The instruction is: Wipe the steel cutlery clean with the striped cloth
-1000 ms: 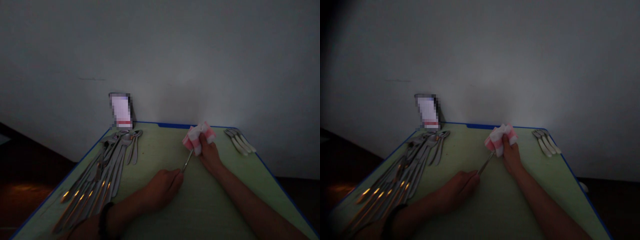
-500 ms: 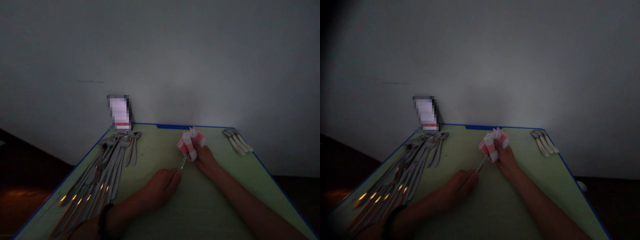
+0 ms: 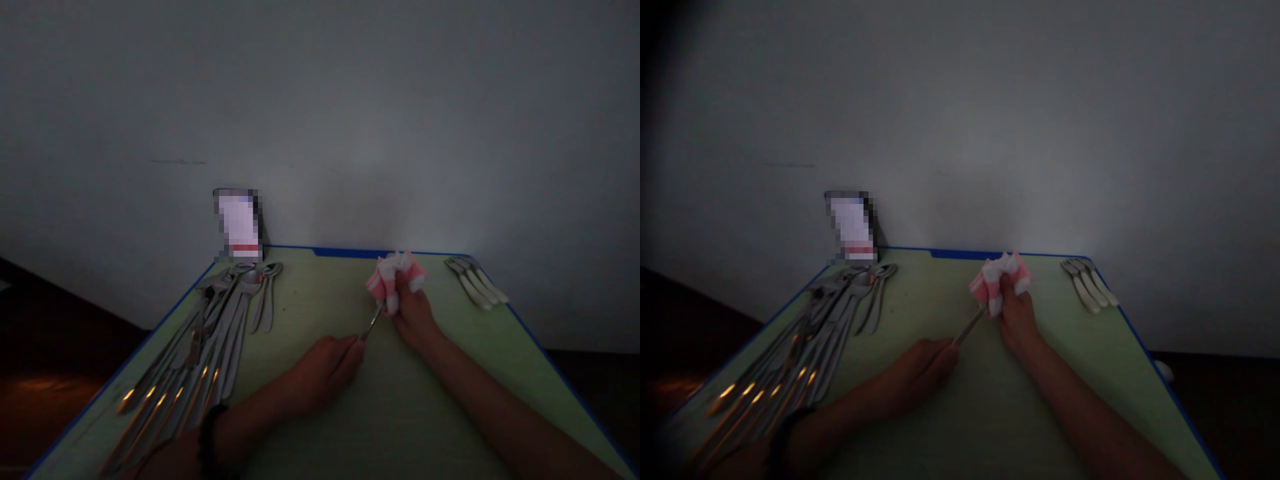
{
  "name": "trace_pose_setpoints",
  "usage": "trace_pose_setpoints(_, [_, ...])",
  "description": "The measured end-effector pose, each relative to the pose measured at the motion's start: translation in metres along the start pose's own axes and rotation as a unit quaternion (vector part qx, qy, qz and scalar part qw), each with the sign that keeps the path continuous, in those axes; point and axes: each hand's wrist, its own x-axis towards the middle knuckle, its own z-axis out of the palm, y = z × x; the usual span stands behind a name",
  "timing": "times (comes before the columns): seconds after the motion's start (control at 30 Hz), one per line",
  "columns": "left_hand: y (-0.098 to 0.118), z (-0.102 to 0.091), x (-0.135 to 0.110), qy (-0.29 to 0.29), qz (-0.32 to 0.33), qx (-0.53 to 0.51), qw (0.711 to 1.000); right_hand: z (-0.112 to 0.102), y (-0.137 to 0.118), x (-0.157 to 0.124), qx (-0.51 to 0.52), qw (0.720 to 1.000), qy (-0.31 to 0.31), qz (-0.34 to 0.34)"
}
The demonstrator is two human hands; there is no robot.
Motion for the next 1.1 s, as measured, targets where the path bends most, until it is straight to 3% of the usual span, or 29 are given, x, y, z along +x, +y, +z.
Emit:
trace_pose_setpoints(0.27, [-0.011,0.004,0.009,0.041,-0.007,-0.005,0.999,0.010,0.001,-0.015,0.047,0.998,0.011,0.028])
trace_pose_setpoints(0.4, [-0.012,0.002,0.008,0.025,0.004,0.007,1.000,0.012,0.002,-0.020,0.023,0.999,-0.004,0.033])
trace_pose_setpoints(0.67, [-0.011,0.003,0.000,0.002,-0.007,-0.050,0.999,-0.008,-0.007,0.008,0.010,0.992,-0.118,0.042])
trace_pose_setpoints(0.83, [-0.012,-0.001,0.001,-0.015,-0.002,-0.069,0.998,-0.018,-0.011,0.016,-0.003,0.987,-0.152,0.060])
trace_pose_setpoints(0.97, [-0.014,-0.005,0.004,-0.028,-0.006,-0.077,0.997,-0.014,-0.007,0.015,-0.011,0.991,-0.131,-0.021])
trace_pose_setpoints(1.1, [-0.015,-0.007,0.005,-0.027,0.000,-0.078,0.997,-0.006,-0.003,0.009,0.003,0.996,-0.051,-0.071])
